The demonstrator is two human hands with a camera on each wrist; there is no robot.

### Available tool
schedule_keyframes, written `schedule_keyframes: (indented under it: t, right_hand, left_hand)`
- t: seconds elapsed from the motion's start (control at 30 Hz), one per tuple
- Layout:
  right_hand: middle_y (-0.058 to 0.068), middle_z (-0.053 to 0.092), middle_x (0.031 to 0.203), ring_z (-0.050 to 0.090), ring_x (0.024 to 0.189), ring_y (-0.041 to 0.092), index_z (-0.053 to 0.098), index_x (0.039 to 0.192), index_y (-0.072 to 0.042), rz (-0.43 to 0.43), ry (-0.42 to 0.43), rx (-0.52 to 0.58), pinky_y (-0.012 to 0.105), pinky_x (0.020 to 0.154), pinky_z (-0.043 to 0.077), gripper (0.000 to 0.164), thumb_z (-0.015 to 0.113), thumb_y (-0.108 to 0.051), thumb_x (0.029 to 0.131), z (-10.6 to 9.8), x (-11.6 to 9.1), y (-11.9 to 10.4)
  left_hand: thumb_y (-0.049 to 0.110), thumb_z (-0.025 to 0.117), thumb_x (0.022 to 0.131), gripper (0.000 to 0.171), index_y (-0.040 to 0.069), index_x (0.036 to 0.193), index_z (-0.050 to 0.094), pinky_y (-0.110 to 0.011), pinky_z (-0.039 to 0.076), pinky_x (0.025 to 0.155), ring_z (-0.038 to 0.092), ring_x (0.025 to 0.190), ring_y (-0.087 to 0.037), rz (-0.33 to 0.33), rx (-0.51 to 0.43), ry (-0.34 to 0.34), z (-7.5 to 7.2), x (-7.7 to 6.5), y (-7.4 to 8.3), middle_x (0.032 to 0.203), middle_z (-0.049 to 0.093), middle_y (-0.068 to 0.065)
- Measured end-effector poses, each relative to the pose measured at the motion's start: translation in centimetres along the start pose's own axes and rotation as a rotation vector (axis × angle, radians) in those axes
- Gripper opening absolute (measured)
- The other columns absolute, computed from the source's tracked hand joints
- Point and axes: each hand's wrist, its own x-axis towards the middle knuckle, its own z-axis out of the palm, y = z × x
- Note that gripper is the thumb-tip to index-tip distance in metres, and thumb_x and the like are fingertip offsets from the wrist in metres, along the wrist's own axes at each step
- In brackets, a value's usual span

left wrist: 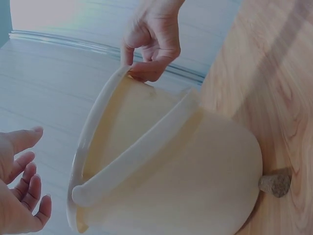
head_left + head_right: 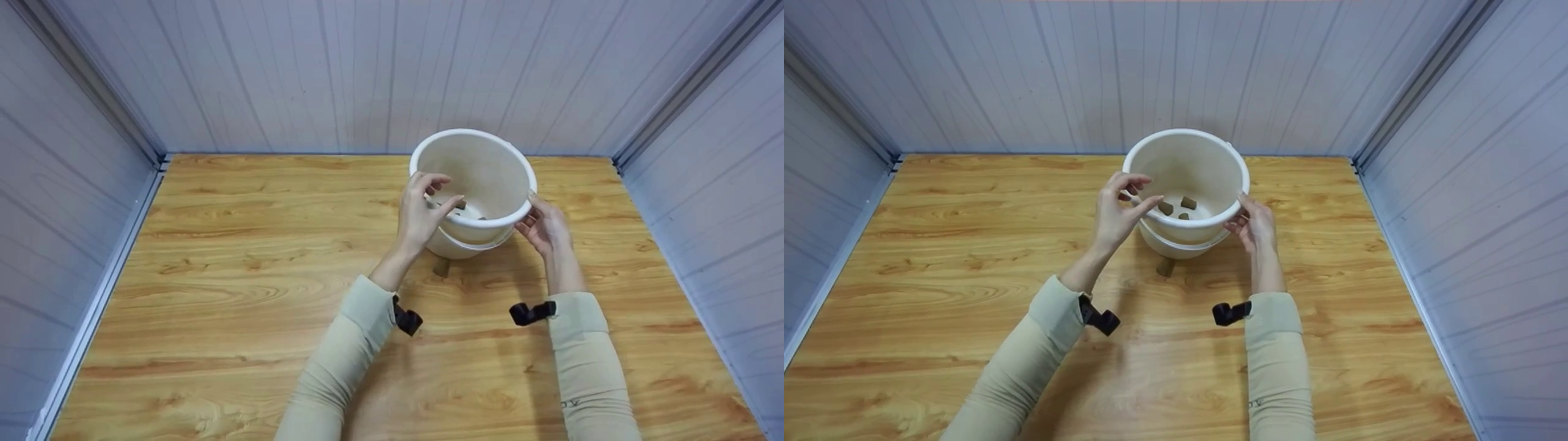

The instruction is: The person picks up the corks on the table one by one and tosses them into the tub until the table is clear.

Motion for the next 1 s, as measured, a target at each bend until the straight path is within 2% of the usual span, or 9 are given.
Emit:
schedule_keyframes:
  t: [0.13,0.37,0.77,0.87,1.0]
  right_hand:
    - [0.009,0.055,0.069,0.056,0.055,0.02,0.055,0.086,-0.001,-0.003,0.009,-0.013,0.027,0.05,0.048,0.013,0.052,-0.013,0.089,0.0,0.0,0.0]
    - [0.009,0.055,0.071,0.057,0.056,0.019,0.056,0.086,-0.001,0.003,0.004,-0.019,0.026,0.051,0.048,0.012,0.052,-0.012,0.089,0.1,0.0,-0.1]
    - [0.011,0.057,0.072,0.058,0.057,0.02,0.056,0.091,0.0,0.013,0.012,0.002,0.027,0.052,0.049,0.013,0.057,-0.012,0.086,-0.1,-0.1,-0.4]
    - [0.011,0.056,0.071,0.058,0.057,0.02,0.055,0.09,0.0,0.014,0.016,0.004,0.027,0.052,0.049,0.013,0.056,-0.012,0.087,-0.1,-0.1,-0.4]
    - [0.01,0.057,0.07,0.058,0.056,0.02,0.055,0.09,0.0,0.016,0.023,-0.003,0.027,0.051,0.049,0.012,0.053,-0.012,0.088,-0.1,-0.2,-0.4]
  left_hand:
    - [0.017,0.075,0.07,0.03,0.001,0.092,0.064,-0.032,0.042,0.069,0.049,0.076,-0.016,0.009,-0.023,0.01,-0.5,-0.5,-0.4,0.084,0.053,-0.007]
    - [0.018,0.075,0.071,0.032,0.0,0.093,0.06,-0.032,0.04,0.068,0.049,0.075,-0.023,0.076,-0.03,0.032,-0.9,-1.5,-1.1,0.082,0.055,-0.01]
    - [0.018,0.071,0.075,0.03,-0.001,0.095,0.058,-0.033,0.041,0.064,0.049,0.074,-0.021,0.083,-0.094,0.085,-0.8,-3.7,-3.1,0.082,0.054,-0.011]
    - [0.02,0.068,0.078,0.029,-0.001,0.096,0.058,-0.031,0.041,0.063,0.049,0.073,-0.019,0.073,-0.101,0.096,-0.5,-4.3,-3.7,0.081,0.054,-0.009]
    - [0.019,0.064,0.082,0.025,0.0,0.097,0.058,-0.037,0.041,0.063,0.049,0.072,-0.02,0.041,-0.134,0.109,-0.1,-5.0,-4.3,0.08,0.054,-0.009]
